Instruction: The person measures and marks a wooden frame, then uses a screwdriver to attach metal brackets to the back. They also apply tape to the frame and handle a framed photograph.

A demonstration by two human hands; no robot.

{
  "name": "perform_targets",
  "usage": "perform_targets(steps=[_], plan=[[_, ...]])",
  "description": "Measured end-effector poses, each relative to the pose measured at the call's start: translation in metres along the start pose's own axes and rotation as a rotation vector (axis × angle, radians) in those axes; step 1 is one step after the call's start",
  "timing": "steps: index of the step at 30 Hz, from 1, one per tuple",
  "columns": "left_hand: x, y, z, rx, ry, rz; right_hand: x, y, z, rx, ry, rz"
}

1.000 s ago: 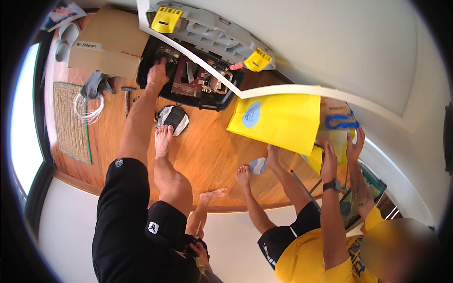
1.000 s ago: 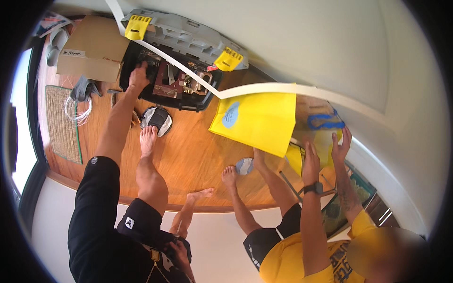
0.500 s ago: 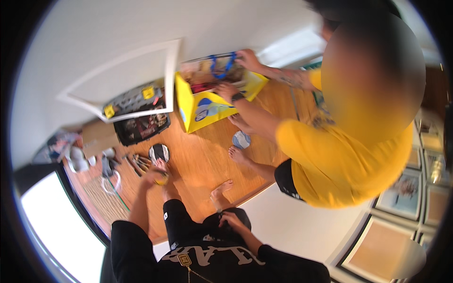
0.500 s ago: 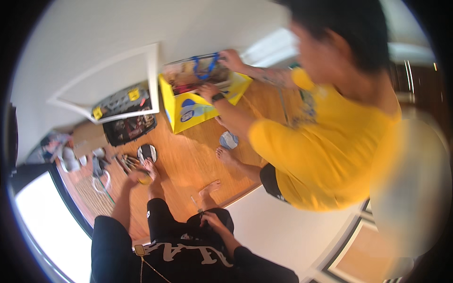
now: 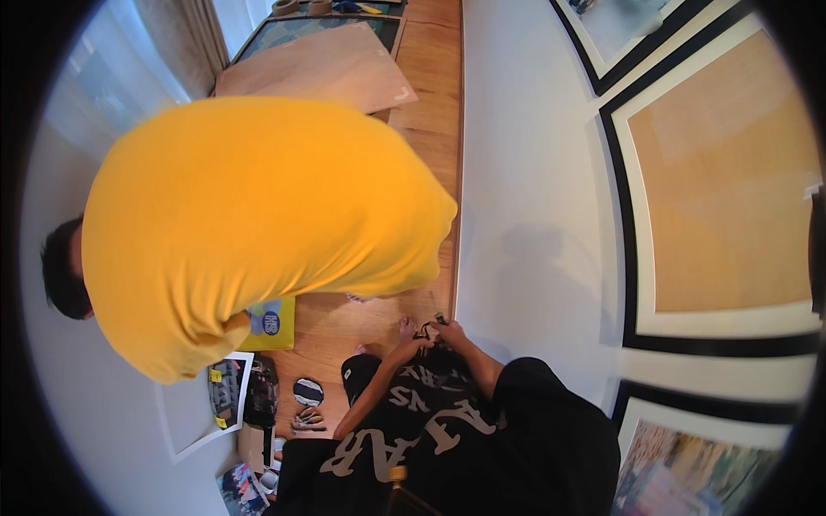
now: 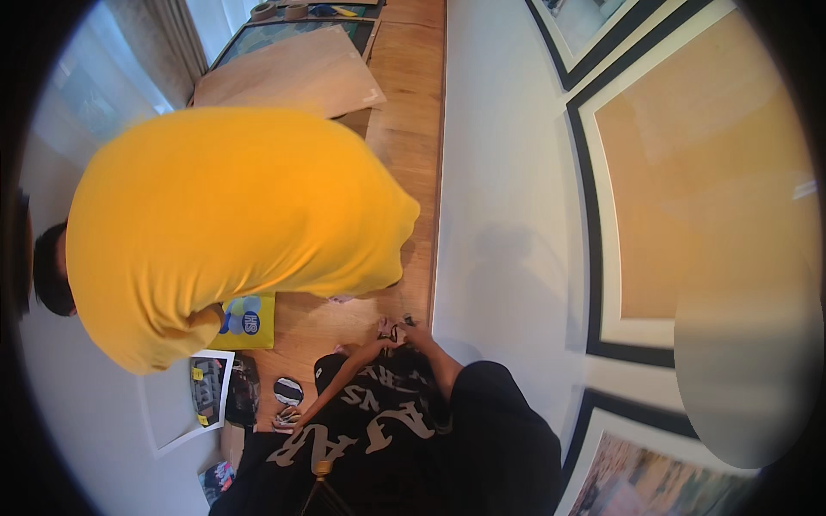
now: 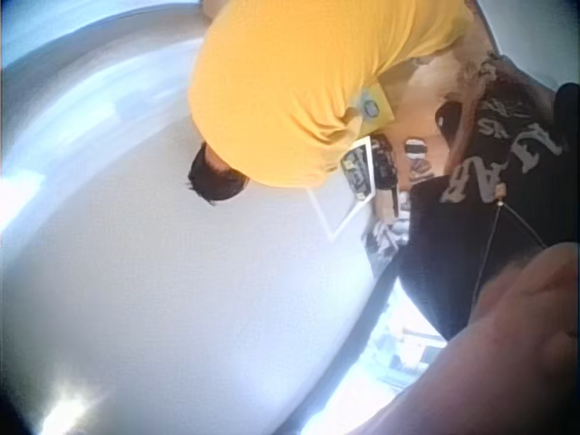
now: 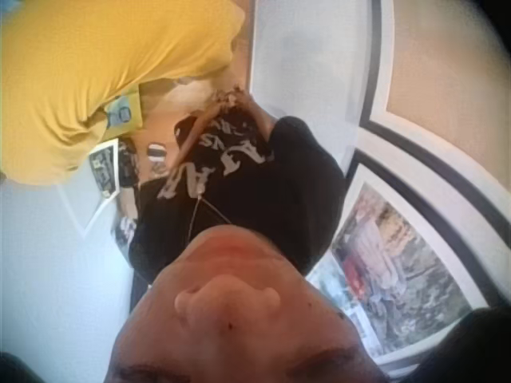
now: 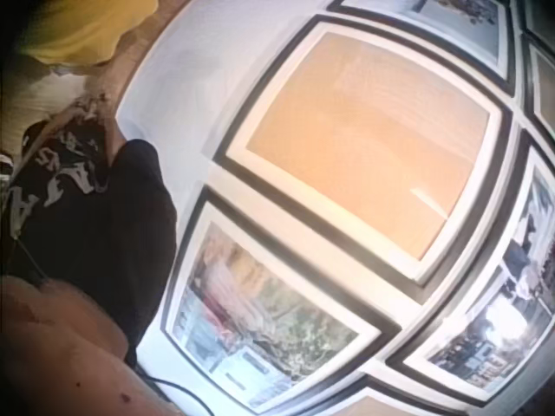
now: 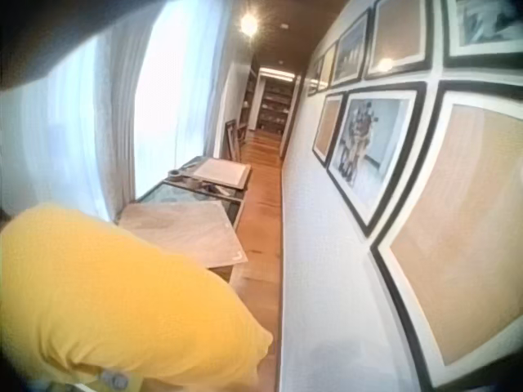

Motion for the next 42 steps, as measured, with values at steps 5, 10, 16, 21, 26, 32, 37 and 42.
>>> perform_targets(steps=[5,10,16,21,26,32,37,42], plan=[[-0.020,-0.017,-0.191,0.726,0.013,0.286,-0.052,0.074,0.030,-0.151,-0.128,-0.061],[-0.045,-0.006,-0.368,0.606,-0.312,0.246,-0.100,0.151,0.086,-0.095,0.115,-0.160],[-0.059,0.075,-0.478,0.624,-0.531,-0.170,-0.108,0.202,0.211,0.182,-0.039,-0.167],[-0.046,0.125,-0.473,0.777,-0.618,-0.595,-0.163,0.254,0.258,0.254,-0.074,-0.276],[-0.055,0.143,-0.460,0.796,-0.696,-0.891,-0.201,0.284,0.300,0.435,-0.058,-0.268],[-0.103,0.174,-0.487,0.731,-0.793,-1.057,-0.247,0.307,0.424,0.405,0.199,-0.467],[-0.211,0.194,-0.495,0.658,-0.573,-1.073,-0.216,0.286,0.615,-0.062,0.448,-0.244],[-0.363,0.211,-0.524,0.604,-0.316,-0.798,-0.147,0.270,0.803,0.010,0.664,0.258]])
Point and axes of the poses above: each hand's wrist, its own x-axis away from the middle knuckle, its own y-axis out of the back of the hand, z = x × y, the point moved 8 cm from there along -x, towards the middle knuckle, and after that the axes turned 14 degrees about -y, right-handed, at the moved point
